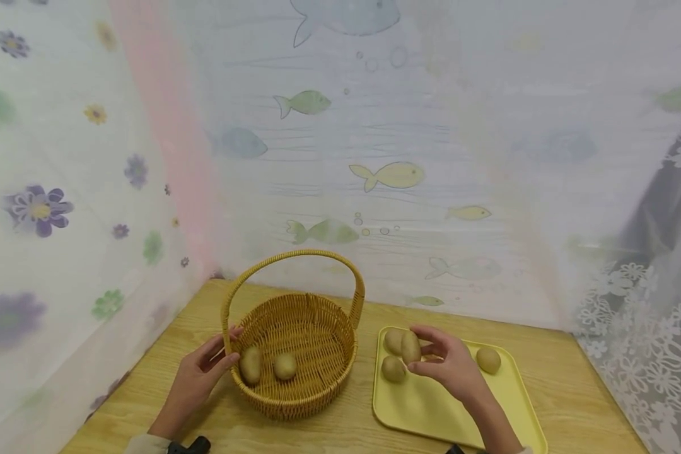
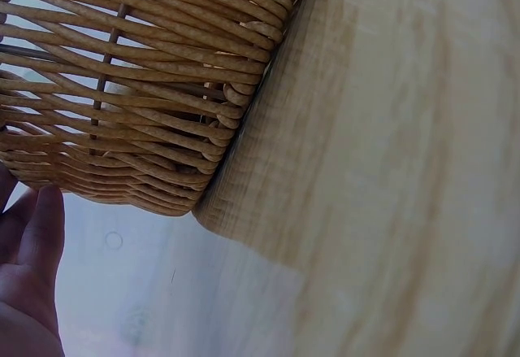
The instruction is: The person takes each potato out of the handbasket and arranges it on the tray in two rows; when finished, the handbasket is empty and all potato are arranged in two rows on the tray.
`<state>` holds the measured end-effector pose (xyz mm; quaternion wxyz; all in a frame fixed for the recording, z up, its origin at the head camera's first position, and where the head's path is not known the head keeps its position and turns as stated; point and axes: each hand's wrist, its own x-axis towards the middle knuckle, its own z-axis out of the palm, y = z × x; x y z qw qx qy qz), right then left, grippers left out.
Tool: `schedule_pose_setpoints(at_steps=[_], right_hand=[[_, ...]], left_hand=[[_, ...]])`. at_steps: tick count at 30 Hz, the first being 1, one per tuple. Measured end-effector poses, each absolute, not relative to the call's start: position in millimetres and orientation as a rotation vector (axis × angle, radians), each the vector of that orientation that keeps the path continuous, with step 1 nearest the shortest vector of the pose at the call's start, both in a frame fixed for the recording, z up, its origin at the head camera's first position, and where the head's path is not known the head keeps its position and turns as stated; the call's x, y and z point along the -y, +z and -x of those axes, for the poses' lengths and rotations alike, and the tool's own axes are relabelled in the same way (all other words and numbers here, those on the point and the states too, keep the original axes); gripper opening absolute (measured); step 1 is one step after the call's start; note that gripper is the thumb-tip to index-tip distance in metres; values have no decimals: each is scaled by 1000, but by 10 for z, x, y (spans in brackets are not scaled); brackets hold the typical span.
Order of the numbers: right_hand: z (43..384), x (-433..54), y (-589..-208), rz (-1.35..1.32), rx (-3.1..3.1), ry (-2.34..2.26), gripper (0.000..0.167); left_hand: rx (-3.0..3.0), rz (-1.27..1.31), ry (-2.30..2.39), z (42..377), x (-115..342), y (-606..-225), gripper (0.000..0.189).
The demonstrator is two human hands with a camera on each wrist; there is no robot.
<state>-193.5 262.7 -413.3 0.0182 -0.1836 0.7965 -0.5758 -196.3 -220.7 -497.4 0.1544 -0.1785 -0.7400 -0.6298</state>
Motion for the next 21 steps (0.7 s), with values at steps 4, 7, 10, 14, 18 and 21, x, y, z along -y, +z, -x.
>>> schedule_pose_setpoints(at_steps=[4, 7, 10, 14, 18, 21], right_hand=[[1925, -2670, -4154, 509, -2481, -1782, 68], [1919, -2705, -4172, 490, -2488, -1781, 69], [1908, -2739, -4192, 457, -2493, -1783, 71], [1902, -2789, -4225, 422, -2513, -1765, 72], [1908, -2847, -4271, 413, -2544, -1737, 71], [1905, -2885, -4305, 395, -2549, -1723, 69]], left_hand=[[2120, 516, -1795, 1963, 2198, -4979, 45], [2127, 515, -1783, 1969, 2201, -4981, 45], [2136, 521, -1772, 1976, 2214, -4983, 45], [2142, 493, -1788, 1972, 2230, -4979, 45], [2140, 505, -1795, 1973, 2224, -4979, 45], [2127, 527, -1791, 1978, 2207, -4989, 45]])
